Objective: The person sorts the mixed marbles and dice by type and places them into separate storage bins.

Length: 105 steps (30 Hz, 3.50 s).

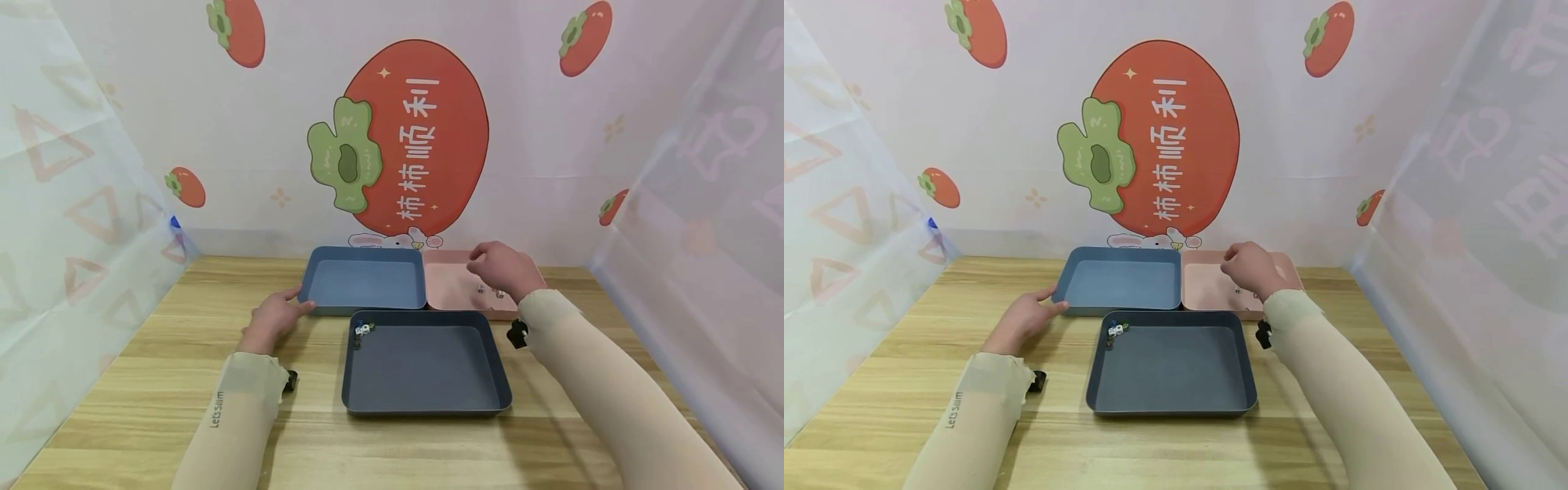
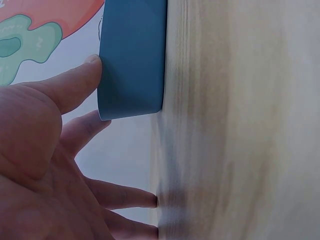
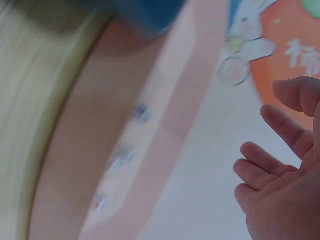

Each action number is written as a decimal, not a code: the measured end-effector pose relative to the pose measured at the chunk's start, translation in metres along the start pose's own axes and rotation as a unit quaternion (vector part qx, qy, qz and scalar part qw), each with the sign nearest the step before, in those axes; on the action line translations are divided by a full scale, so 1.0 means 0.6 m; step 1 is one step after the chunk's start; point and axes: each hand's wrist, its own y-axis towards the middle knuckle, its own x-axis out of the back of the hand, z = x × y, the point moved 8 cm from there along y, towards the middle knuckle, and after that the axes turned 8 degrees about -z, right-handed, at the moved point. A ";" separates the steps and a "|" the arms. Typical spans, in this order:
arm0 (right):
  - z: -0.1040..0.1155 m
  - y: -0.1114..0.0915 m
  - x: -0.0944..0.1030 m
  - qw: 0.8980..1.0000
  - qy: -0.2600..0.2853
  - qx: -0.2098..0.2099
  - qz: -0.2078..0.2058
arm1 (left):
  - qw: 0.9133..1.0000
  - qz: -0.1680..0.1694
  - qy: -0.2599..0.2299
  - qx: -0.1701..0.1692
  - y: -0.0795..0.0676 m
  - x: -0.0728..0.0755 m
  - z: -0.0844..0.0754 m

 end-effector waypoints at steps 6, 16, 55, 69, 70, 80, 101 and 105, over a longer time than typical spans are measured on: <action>0.049 -0.012 -0.010 0.976 0.199 -0.074 0.045 | 1.000 -0.002 0.002 0.000 0.001 -0.001 0.002; 0.198 -0.060 -0.102 0.980 0.135 0.131 0.063 | 1.000 -0.004 0.007 -0.001 0.002 0.001 0.002; 0.338 -0.134 -0.271 0.929 -0.163 0.326 0.068 | 1.000 -0.004 0.002 -0.003 0.003 0.002 0.002; 0.337 -0.131 -0.262 0.939 -0.110 0.312 0.094 | 1.000 -0.003 0.004 -0.002 0.003 0.001 0.002; 0.337 -0.130 -0.260 0.940 -0.098 0.313 0.095 | 1.000 -0.003 0.004 -0.002 0.003 0.001 0.002; 0.309 -0.097 -0.207 0.959 0.074 0.248 0.116 | 1.000 -0.002 0.006 0.000 0.004 0.000 0.002; 0.194 0.004 -0.121 0.991 -0.002 0.123 -0.054 | 1.000 -0.001 0.001 0.006 0.002 -0.001 0.001; 0.183 0.008 -0.129 0.993 -0.010 0.102 -0.050 | 1.000 -0.002 -0.001 0.005 0.001 -0.001 0.001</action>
